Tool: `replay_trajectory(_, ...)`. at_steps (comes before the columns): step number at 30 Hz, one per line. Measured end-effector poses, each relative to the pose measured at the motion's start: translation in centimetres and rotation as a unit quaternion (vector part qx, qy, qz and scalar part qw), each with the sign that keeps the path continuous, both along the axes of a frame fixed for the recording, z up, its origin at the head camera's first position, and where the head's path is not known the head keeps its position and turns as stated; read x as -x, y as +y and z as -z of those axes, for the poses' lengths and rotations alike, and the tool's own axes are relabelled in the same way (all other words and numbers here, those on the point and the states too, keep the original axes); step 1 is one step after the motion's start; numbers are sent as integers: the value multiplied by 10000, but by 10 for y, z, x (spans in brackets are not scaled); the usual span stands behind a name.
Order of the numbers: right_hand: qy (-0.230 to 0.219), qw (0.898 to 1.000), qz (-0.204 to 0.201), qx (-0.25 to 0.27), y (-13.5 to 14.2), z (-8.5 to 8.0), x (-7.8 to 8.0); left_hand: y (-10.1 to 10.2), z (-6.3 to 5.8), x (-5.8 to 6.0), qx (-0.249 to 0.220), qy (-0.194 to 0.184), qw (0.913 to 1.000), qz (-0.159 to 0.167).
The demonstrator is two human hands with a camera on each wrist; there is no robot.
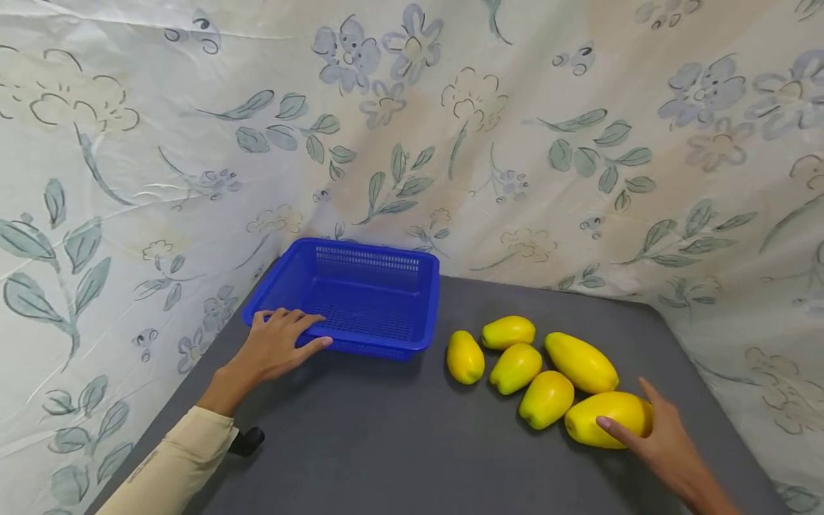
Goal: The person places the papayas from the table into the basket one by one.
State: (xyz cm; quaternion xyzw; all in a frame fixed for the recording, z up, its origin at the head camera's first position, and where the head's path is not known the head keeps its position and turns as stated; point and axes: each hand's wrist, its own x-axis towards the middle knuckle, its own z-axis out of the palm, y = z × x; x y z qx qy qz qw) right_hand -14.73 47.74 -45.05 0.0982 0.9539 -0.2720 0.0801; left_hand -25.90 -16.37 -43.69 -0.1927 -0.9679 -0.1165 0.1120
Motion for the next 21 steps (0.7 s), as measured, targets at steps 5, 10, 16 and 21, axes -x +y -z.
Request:
replay_trajectory(5,189,9998,-70,57,-1,12,-2,-1,0,-2,-1,132,9999,-14)
replay_trajectory(10,630,9976,-260,-91,2,15,-1,0,-2,0,-24,155,9999,-14)
replay_trajectory(16,481,9986,-230,-53,3,11,5,0,-2,0,-71,139,9999,-59)
replay_trajectory(21,91,9985,375,377,-2,10,1,2,-1,1,-91,131,9999,-55)
